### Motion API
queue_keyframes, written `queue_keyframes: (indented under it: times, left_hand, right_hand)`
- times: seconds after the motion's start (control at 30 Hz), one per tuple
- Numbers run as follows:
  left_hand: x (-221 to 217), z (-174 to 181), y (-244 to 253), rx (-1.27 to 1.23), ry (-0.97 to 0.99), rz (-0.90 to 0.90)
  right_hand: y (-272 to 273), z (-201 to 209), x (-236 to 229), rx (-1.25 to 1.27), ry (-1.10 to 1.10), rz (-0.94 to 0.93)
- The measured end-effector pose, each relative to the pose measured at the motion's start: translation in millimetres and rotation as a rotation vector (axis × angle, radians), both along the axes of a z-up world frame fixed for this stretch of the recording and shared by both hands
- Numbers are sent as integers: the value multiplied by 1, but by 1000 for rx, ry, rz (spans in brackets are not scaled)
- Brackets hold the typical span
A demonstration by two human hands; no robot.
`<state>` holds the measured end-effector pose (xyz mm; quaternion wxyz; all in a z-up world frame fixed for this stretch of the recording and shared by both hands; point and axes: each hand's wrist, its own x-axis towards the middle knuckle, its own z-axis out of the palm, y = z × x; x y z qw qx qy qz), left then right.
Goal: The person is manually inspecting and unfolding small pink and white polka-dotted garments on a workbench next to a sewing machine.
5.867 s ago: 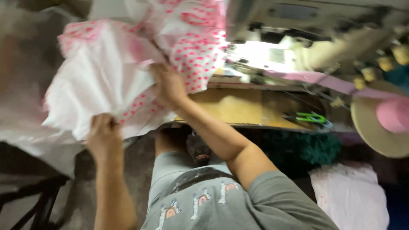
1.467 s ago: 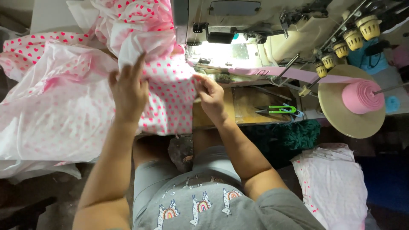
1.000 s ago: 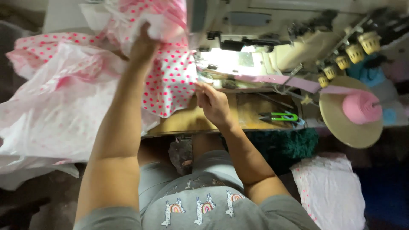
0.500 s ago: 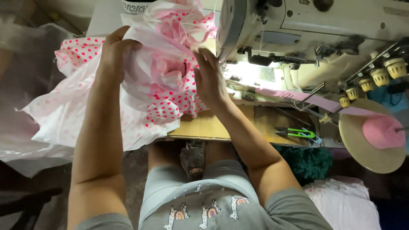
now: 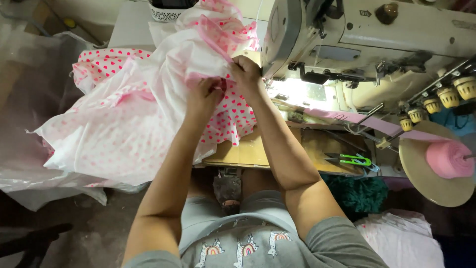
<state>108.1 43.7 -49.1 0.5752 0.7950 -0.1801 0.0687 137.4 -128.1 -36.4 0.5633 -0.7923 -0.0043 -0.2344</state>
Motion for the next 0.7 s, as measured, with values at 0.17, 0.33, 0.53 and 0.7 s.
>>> queue_keyframes:
  times: [0.17, 0.33, 0.53, 0.7]
  left_hand:
    - [32, -38, -31, -801, 688, 35]
    - [11, -14, -28, -800, 614, 25]
    - [2, -20, -30, -858, 530, 24]
    - [2, -8, -18, -838, 496, 17]
  right_hand:
    - [9, 14, -14, -19, -8, 17]
    - [13, 32, -29, -87, 9, -22]
    - [16, 28, -29, -109, 24, -112]
    - [28, 31, -34, -235, -73, -201]
